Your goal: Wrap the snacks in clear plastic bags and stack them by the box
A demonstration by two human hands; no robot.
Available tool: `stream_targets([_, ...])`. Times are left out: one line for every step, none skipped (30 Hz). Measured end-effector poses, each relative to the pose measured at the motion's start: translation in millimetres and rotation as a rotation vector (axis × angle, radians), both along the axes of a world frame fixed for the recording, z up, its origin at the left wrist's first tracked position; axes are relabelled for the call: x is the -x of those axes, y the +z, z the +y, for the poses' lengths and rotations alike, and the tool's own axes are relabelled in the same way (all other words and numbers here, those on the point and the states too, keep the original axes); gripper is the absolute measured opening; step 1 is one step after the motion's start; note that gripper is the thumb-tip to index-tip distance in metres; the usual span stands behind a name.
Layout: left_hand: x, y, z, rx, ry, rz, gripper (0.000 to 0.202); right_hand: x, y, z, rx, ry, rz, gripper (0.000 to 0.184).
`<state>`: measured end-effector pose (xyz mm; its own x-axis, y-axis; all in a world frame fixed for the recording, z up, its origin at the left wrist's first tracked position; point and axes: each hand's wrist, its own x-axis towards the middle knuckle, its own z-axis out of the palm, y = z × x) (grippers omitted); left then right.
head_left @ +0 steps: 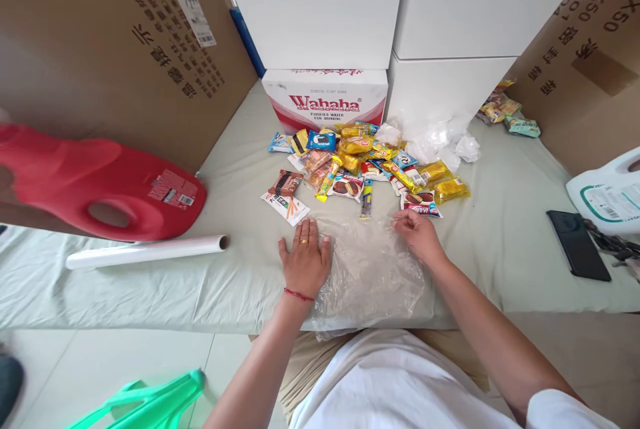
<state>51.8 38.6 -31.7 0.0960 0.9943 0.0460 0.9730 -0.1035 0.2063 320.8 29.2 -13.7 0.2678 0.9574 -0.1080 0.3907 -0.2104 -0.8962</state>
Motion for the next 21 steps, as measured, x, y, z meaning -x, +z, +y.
stream_targets([0,0.1,0,-0.006,0.007,-0.005,0.059,1,0.3,4,-0.082,0.001,-0.005,0.038])
stream_targets([0,0.2,1,-0.012,0.014,-0.01,0.059,0,1.4,6,-0.161,0.007,-0.049,0.035])
stream_targets([0,0.3,3,-0.018,0.018,-0.015,0.059,-2,3.0,9,-0.227,0.015,-0.121,0.033])
stream_targets([0,0.5,5,-0.022,0.02,-0.021,0.059,-6,4.8,11,-0.275,0.028,-0.204,0.031])
stream_targets([0,0.8,6,-0.024,0.019,-0.028,0.059,-10,6.6,13,-0.3,0.04,-0.287,0.03])
stream_targets([0,1.4,7,-0.028,0.018,-0.039,0.059,-14,8.4,15,-0.31,0.043,-0.365,0.03])
stream_targets([0,2.4,7,-0.039,0.02,-0.051,0.06,-17,10.2,15,-0.317,0.033,-0.435,0.03])
stream_targets([1,4.0,7,-0.061,0.025,-0.065,0.061,-20,12.1,14,-0.333,0.016,-0.495,0.033])
stream_targets([1,6.3,5,-0.1,0.035,-0.08,0.062,-22,14.3,10,-0.361,-0.001,-0.547,0.037])
stream_targets([2,9.2,3,-0.149,0.044,-0.096,0.062,-22,16.4,4,-0.408,-0.008,-0.591,0.04])
stream_targets([2,12.4,0,-0.199,0.042,-0.114,0.061,-20,18.3,-5,-0.461,0.009,-0.626,0.043])
stream_targets([1,15.8,-2,-0.238,0.021,-0.134,0.058,-18,19.5,-17,-0.508,0.056,-0.648,0.044])
stream_targets([1,18.7,-3,-0.259,-0.019,-0.155,0.055,-14,19.4,-31,-0.537,0.133,-0.661,0.044])
stream_targets([0,20.9,-3,-0.258,-0.073,-0.171,0.052,-10,18.0,-47,-0.534,0.236,-0.667,0.046])
stream_targets([-2,21.8,-1,-0.238,-0.13,-0.177,0.051,-7,15.1,-63,-0.509,0.348,-0.668,0.05])
stream_targets([-3,21.4,2,-0.205,-0.179,-0.171,0.051,-4,11.2,-80,-0.462,0.462,-0.669,0.054])
stream_targets([-4,19.6,7,-0.167,-0.213,-0.153,0.053,-3,7.0,-96,-0.407,0.564,-0.67,0.059])
stream_targets([-4,16.6,13,-0.127,-0.236,-0.127,0.055,-4,3.2,-112,-0.349,0.659,-0.668,0.063])
stream_targets([-4,12.9,20,-0.089,-0.254,-0.1,0.057,-5,0.8,-126,-0.294,0.751,-0.658,0.066])
stream_targets([-3,8.9,26,-0.057,-0.272,-0.075,0.058,-9,0.4,-139,-0.245,0.834,-0.635,0.066])
stream_targets([-2,5.1,32,-0.034,-0.292,-0.056,0.059,-14,2.3,-149,-0.203,0.909,-0.593,0.064])
